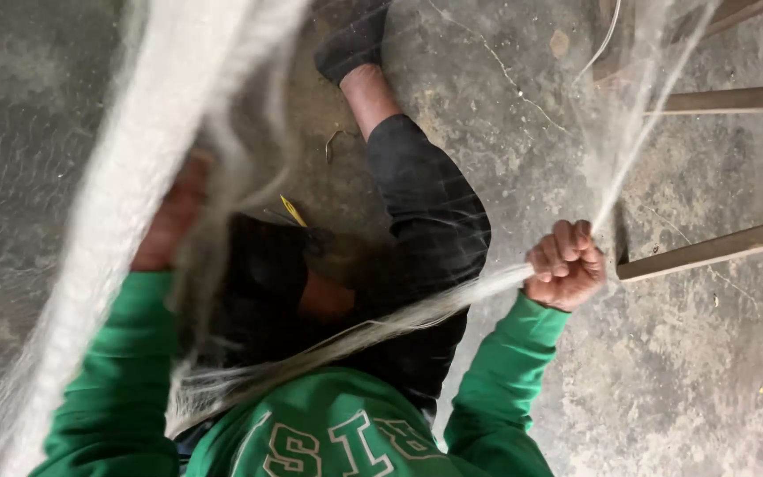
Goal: The person repairs a fishing net by cutting sections of the net with handheld scissors while holding the net taut, then pulling the net with both hands.
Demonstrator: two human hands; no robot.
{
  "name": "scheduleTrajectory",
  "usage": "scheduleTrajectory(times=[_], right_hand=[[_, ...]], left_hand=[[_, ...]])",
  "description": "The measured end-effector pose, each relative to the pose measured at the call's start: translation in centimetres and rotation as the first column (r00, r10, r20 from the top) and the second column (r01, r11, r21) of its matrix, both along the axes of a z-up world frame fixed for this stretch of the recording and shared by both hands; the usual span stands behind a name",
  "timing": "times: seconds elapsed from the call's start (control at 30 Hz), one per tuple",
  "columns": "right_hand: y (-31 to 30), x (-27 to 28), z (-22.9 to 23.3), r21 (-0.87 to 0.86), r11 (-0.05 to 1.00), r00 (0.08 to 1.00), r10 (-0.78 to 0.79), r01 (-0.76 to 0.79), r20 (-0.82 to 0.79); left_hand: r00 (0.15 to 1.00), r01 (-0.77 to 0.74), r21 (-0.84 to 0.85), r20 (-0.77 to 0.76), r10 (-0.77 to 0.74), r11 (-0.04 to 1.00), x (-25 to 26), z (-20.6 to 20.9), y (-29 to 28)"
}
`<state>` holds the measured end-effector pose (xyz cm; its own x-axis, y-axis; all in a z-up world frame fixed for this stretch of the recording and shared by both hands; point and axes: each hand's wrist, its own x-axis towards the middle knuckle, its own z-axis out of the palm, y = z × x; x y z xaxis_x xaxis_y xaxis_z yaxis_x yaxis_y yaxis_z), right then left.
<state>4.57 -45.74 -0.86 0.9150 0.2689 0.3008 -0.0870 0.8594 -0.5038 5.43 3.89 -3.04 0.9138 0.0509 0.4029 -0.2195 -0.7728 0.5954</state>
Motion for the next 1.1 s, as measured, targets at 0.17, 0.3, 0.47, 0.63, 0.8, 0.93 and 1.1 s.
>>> scheduleTrajectory(times=[0.17,0.3,0.47,0.63,0.8,0.93,1.1], right_hand=[[-2.5,-0.4,1.0,-0.066,0.995,0.995,-0.068,0.073,0.074],[-2.4,0.1,0.5,-0.057,0.995,0.993,-0.081,0.086,0.087],[0.3,-0.7,1.8,-0.034,0.979,0.970,-0.206,0.203,-0.129],[-2.4,-1.0,1.0,-0.167,0.964,0.972,-0.223,0.209,-0.072],[-2.8,-1.6,0.7,-0.295,0.923,0.956,-0.282,0.246,-0.085],[-0.9,-2.2,1.5,-0.429,0.869,0.937,-0.327,0.247,-0.124],[4.0,-2.0,2.3,-0.530,0.842,0.959,-0.224,0.101,-0.174]], left_hand=[[0.992,-0.129,0.365,0.046,0.120,0.922,0.5,-4.8,12.8],[0.973,-0.229,0.627,0.117,0.201,0.745,-0.3,-7.5,18.4],[0.934,-0.330,0.848,0.229,0.274,0.416,-1.8,-7.4,12.2],[0.990,-0.005,-0.287,-0.138,-0.036,0.958,-2.7,-5.3,0.4],[0.979,-0.072,-0.054,0.187,0.080,0.996,-3.3,0.4,-4.9],[0.971,-0.090,0.015,0.223,0.084,0.996,-2.2,2.2,-8.9],[0.938,0.173,0.042,0.299,-0.178,0.984,-3.6,1.2,-17.1]])
